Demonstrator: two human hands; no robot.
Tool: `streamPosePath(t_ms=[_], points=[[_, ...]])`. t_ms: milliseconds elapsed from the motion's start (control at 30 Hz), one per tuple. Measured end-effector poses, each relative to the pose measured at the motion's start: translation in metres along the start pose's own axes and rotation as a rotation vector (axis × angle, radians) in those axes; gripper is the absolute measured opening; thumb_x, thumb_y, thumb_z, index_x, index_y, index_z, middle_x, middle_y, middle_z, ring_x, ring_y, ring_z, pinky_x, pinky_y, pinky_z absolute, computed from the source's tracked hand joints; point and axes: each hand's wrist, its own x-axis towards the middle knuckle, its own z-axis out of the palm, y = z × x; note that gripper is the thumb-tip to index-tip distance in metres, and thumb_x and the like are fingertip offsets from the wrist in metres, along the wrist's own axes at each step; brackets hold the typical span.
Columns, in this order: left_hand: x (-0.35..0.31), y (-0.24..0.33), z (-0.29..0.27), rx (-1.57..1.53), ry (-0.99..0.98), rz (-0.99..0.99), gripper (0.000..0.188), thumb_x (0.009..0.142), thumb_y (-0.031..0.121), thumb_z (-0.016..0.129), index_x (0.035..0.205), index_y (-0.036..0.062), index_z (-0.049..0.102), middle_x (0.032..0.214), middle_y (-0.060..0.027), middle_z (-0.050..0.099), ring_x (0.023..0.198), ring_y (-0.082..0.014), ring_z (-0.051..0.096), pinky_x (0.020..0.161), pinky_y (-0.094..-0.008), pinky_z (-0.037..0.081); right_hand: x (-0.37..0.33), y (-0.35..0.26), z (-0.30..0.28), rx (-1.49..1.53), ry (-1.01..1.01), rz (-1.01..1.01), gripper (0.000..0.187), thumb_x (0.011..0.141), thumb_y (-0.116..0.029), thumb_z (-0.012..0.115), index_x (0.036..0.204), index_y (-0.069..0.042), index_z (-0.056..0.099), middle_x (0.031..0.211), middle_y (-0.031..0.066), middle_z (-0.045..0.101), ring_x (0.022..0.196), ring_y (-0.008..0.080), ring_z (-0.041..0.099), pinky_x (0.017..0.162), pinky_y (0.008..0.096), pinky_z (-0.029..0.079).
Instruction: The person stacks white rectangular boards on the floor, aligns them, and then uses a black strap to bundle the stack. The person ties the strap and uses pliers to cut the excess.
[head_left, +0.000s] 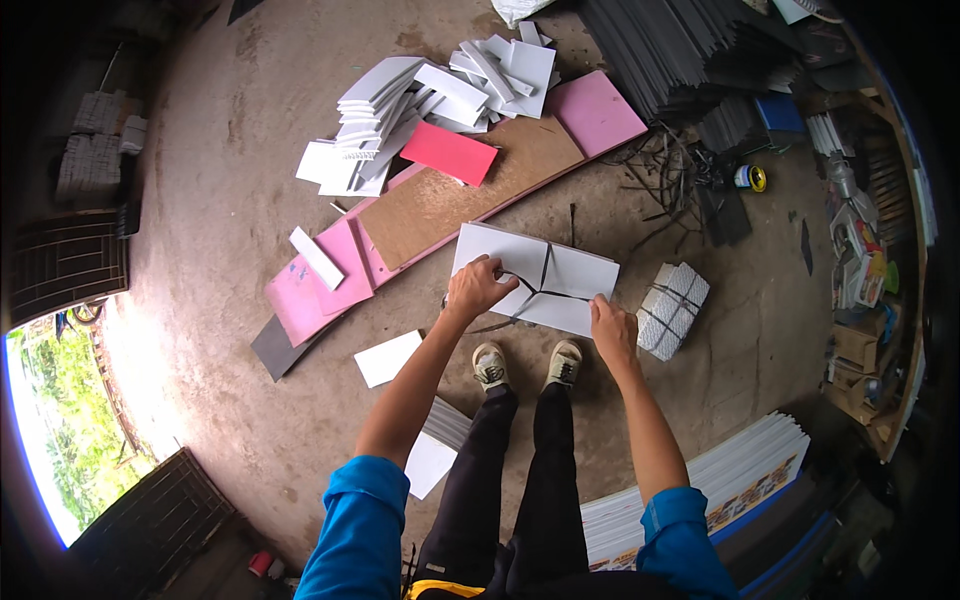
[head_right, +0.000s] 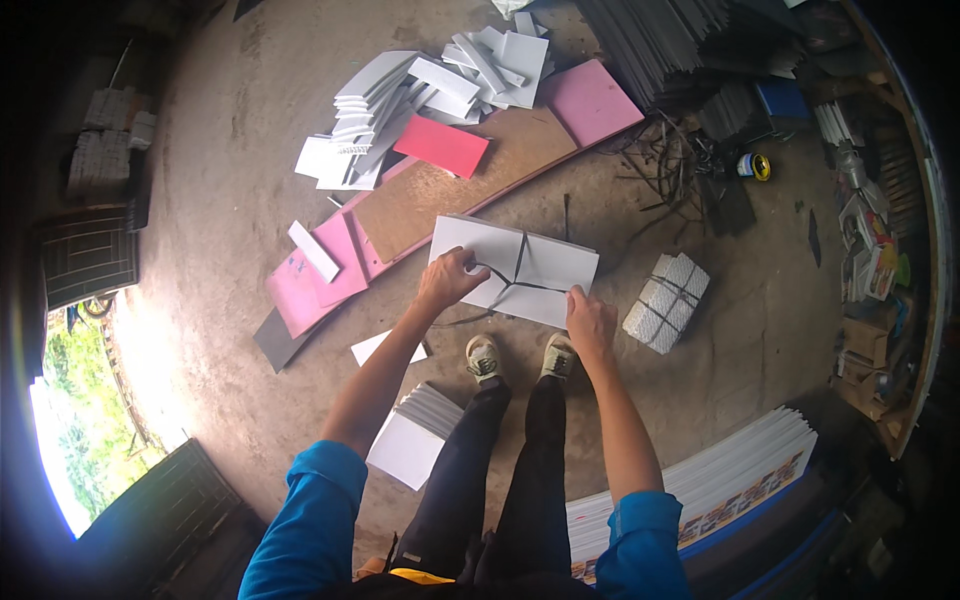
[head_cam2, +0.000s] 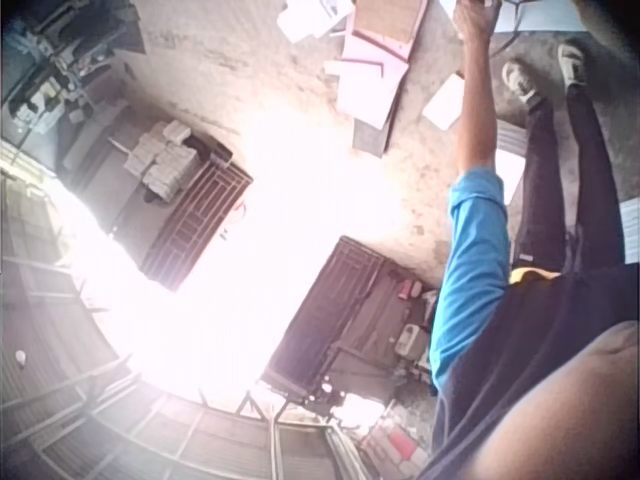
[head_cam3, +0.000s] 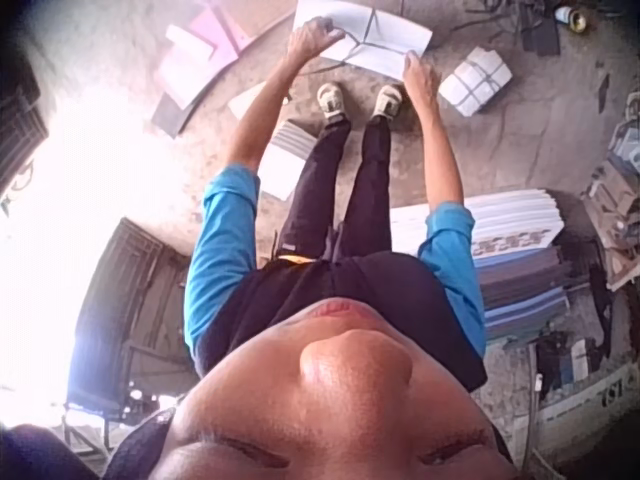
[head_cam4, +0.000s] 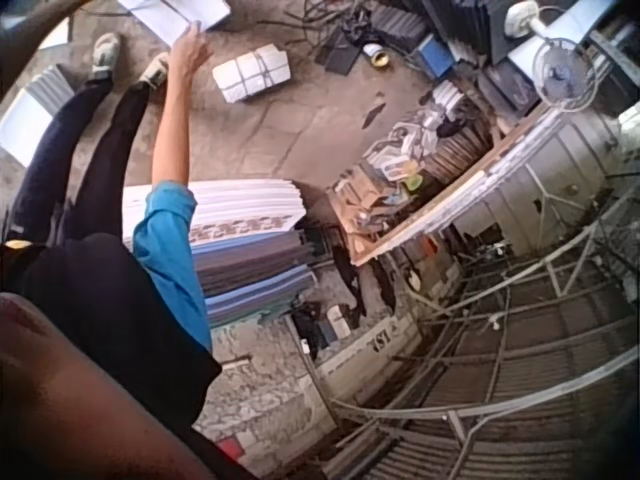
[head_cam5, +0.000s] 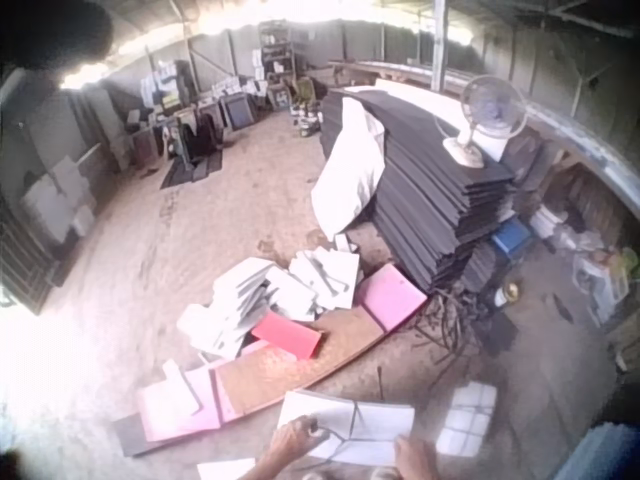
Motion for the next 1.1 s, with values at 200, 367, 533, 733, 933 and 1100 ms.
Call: streamPosePath(t_ms=[200,367,533,733,933,1100], points=[[0.013,0.006,0.024,0.105,0.224,0.032,0.041,0.072,0.046,0.063,0.080,0.0061,0.061,0.078,-0.0072,0.058,0.084,-0.0247,0.055,0.068,-0.0421,0.040,0.013,0.011,-0.007,0.066,-0.045,-0.119,0.017,0.085,-0.022,0.051,0.077,-0.008,0.056,0.062,0.0146,0.060,0.058,0.0331,0.059,0.060,0.0438,0.043],[0.019,0.001,0.024,-0.033,0.289,-0.132,0.034,0.076,0.038,0.062,0.070,0.0045,0.062,0.065,-0.0132,0.061,0.063,-0.0316,0.059,0.058,-0.0408,0.044,0.010,0.008,-0.015,0.182,-0.089,-0.178,0.020,0.086,-0.021,0.052,0.074,-0.004,0.053,0.061,0.0187,0.057,0.059,0.0371,0.056,0.053,0.0444,0.043],[0.010,-0.003,0.025,-0.147,0.343,-0.230,0.031,0.077,0.031,0.060,0.071,0.0013,0.062,0.063,-0.0195,0.058,0.061,-0.0349,0.059,0.058,-0.0408,0.045,0.013,0.016,-0.015,0.337,-0.123,-0.112,0.020,0.085,-0.019,0.053,0.074,-0.002,0.054,0.062,0.0208,0.055,0.061,0.0387,0.055,0.052,0.0436,0.042],[0.003,-0.018,0.029,-0.206,0.438,-0.159,0.030,0.077,0.032,0.060,0.070,0.0025,0.062,0.061,-0.0169,0.058,0.058,-0.0345,0.058,0.056,-0.0414,0.045,0.007,0.014,-0.013,0.436,-0.106,-0.055,0.023,0.085,-0.023,0.055,0.077,-0.001,0.056,0.064,0.0211,0.055,0.062,0.0376,0.056,0.052,0.0424,0.041],[-0.012,-0.030,0.005,-0.089,0.333,-0.223,0.040,0.078,0.044,0.059,0.075,0.0042,0.063,0.068,-0.0149,0.062,0.065,-0.0336,0.060,0.058,-0.0404,0.048,0.000,0.026,-0.017,0.573,-0.190,0.107,0.030,0.086,-0.029,0.052,0.082,0.000,0.055,0.067,0.0213,0.054,0.061,0.0318,0.058,0.055,0.0395,0.041],[-0.029,-0.062,-0.021,0.059,0.442,-0.171,0.043,0.078,0.046,0.058,0.067,0.0043,0.057,0.062,-0.0140,0.058,0.060,-0.0319,0.058,0.053,-0.0398,0.044,0.003,0.050,-0.011,0.492,-0.010,0.006,0.027,0.087,-0.027,0.051,0.081,-0.001,0.050,0.074,0.0223,0.051,0.072,0.0431,0.047,0.056,0.0421,0.038]])
